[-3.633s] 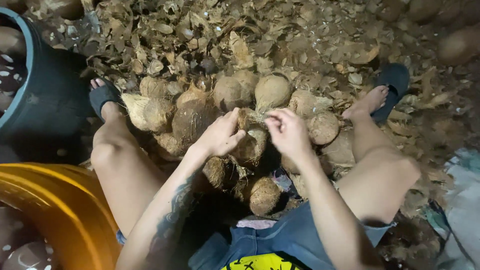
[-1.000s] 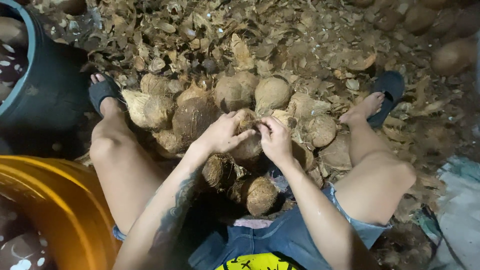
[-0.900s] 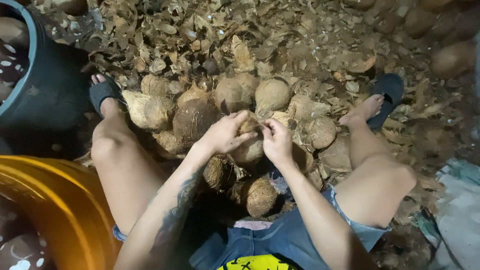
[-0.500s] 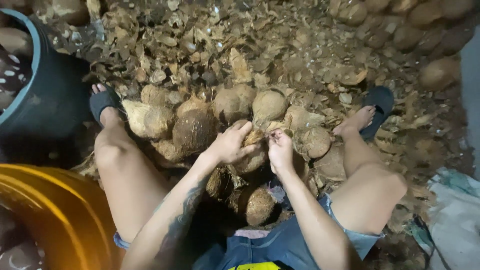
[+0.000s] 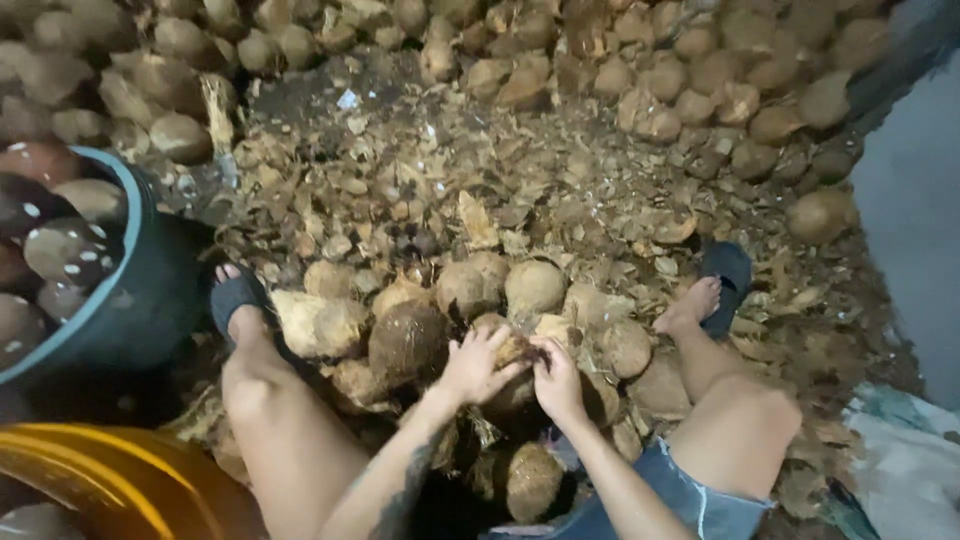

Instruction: The person sits on the ground surrounded by coconuts and uses a knife to peel the husks off them. They rotate the coconuts to remove the outer layer and place the peeled coconuts into a nearby bucket.

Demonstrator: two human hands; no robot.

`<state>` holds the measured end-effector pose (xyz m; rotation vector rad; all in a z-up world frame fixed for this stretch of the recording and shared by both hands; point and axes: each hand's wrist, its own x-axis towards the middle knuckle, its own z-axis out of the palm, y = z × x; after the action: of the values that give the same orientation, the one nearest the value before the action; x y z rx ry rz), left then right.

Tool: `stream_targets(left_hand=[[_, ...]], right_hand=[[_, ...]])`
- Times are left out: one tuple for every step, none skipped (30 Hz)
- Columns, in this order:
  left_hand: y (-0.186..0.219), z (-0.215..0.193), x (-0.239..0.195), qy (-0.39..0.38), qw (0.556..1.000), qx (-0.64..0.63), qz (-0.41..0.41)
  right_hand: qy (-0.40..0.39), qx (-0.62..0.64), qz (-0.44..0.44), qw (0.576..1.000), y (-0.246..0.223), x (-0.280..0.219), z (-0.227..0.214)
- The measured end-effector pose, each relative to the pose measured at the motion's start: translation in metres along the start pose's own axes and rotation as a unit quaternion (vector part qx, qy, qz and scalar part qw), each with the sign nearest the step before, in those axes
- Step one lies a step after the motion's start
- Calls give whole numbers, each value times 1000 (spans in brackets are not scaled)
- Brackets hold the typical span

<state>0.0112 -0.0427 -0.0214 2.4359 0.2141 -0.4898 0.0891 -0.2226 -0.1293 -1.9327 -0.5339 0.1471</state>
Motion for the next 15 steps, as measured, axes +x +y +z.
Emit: stream_targets(left_hand=[[4,-2,-2,3,1000,5,4],[8,-4,-5,13,1000,5,-2],[8,-3,-11,21,1000,7,-9],[2,12,1,21,1000,14,-8],[-6,27,11,83,997,-4,-7],[-14,42,22,145,989,-22,-5],[-12,42,23,143,990,-15,0],[-12,43,24,158,987,-28,-1],[-10,49,22,170,984,-45,-4],[-8,47,18,165,985,-42,0],[-5,44,14,174,984,-49,6],[-2,42,10,182,982,-56,12],[-5,44,8,181,982,-53,14],[-8,47,7,187,980,-55,28],[-9,52,2,190,979,-57,39]], right_hand=[[6,2,-4,1000,2,-1,2],[29,-35,12,999,4,-3,4],[52,-68,31,996,8,-10,11],[57,-64,31,996,19,-7,12],[75,-98,7,992,30,-6,14],[93,-132,-17,987,42,-6,16],[101,-129,-15,986,61,-7,21],[119,-156,-28,980,81,-8,27],[135,-186,-37,973,102,-15,31],[139,-185,-33,972,100,-17,33],[151,-186,-42,970,99,-19,35],[162,-188,-52,967,97,-21,36],[165,-187,-50,967,88,-22,37],[180,-193,-54,963,79,-23,37],[193,-200,-55,959,70,-30,36]])
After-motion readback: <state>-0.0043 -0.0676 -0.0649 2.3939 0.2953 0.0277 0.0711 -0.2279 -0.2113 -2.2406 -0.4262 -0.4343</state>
